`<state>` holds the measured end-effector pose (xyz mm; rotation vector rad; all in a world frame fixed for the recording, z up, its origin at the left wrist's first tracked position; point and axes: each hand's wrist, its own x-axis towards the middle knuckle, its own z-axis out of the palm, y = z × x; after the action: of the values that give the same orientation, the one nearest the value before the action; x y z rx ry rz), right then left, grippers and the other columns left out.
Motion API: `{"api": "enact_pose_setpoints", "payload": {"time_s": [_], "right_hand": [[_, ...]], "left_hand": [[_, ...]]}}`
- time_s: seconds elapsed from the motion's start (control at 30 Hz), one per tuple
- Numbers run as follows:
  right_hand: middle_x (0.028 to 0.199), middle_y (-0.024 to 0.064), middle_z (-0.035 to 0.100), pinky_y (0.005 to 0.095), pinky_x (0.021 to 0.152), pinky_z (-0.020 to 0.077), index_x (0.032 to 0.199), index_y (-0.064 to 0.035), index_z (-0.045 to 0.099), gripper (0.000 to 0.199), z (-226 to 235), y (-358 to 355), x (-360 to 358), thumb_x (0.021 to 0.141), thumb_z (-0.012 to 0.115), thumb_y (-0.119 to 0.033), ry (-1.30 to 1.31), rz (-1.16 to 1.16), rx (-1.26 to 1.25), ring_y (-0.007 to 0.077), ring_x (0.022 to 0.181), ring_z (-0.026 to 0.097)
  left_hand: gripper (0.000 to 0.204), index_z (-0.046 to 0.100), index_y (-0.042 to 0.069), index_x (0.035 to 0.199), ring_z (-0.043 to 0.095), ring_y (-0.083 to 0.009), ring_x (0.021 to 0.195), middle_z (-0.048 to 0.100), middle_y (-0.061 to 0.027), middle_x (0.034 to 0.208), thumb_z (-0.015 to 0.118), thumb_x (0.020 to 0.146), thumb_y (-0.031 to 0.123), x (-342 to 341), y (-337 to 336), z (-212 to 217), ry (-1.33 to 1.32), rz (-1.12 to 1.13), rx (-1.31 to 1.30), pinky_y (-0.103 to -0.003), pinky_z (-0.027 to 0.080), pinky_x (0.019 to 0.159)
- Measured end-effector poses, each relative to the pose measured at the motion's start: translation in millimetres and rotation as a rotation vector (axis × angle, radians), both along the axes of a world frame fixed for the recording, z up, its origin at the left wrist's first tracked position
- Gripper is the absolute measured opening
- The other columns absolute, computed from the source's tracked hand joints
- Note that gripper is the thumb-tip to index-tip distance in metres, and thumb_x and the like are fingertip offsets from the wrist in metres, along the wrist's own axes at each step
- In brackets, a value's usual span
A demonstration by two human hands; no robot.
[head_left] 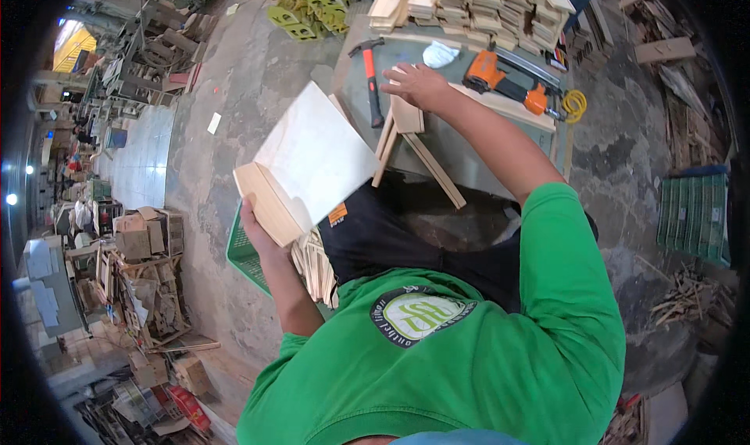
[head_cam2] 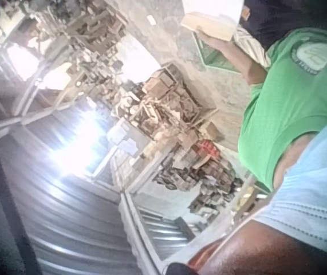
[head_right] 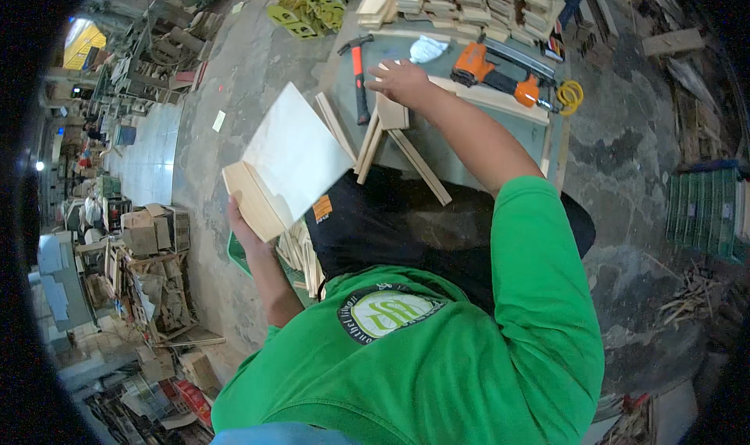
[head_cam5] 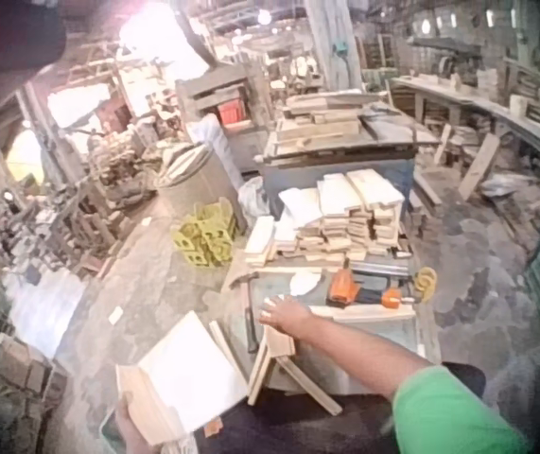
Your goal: Assembling and securing a wooden frame using glue and a pneumatic nail gun.
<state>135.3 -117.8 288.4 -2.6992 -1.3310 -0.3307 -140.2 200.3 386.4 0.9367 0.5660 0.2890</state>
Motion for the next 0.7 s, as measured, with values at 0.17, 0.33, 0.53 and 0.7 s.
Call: {"api": "enact_pose_setpoints", "payload": {"time_s": [0.17,0.33,0.53,0.7], "right_hand": [[0.139,-0.0022,0.050,0.0446,0.097,0.0463,0.117,-0.0266,0.064,0.028,6,24,25,0.092,0.053,-0.018,0.134,0.005,-0.365,0.0223,0.128,0.047],[0.125,-0.0019,0.061,0.0447,0.098,0.0456,0.105,-0.0183,0.072,0.019,46,19,31,0.091,0.058,-0.018,0.040,0.130,-0.513,0.0202,0.122,0.055],[0.100,0.0151,0.067,0.0447,0.081,0.0535,0.107,-0.0020,0.061,0.032,144,-55,-28,0.077,0.068,-0.010,0.465,-0.214,-0.179,0.0301,0.093,0.067],[0.115,0.0141,0.066,0.0372,0.088,0.0534,0.136,-0.0014,0.045,0.049,127,-106,-129,0.093,0.060,-0.019,1.299,-0.491,1.127,0.0238,0.095,0.067]], "left_hand": [[0.057,0.049,0.003,0.138,0.065,-0.0307,0.105,0.063,-0.0161,0.124,0.046,0.099,0.043,-5,4,-18,-0.007,-0.030,-0.079,-0.046,0.056,0.090],[0.060,0.049,0.001,0.138,0.066,-0.0283,0.102,0.064,-0.0162,0.119,0.048,0.097,0.045,13,-6,-16,0.022,-0.047,-0.102,-0.043,0.057,0.088],[0.060,0.048,0.000,0.137,0.065,-0.0300,0.107,0.063,-0.0179,0.122,0.049,0.098,0.044,33,-22,-9,-0.054,-0.178,-0.141,-0.045,0.056,0.091],[0.056,0.042,0.004,0.142,0.061,-0.0256,0.113,0.057,-0.0157,0.129,0.051,0.097,0.037,52,-62,-12,-0.097,-0.299,-0.032,-0.040,0.053,0.094]]}}
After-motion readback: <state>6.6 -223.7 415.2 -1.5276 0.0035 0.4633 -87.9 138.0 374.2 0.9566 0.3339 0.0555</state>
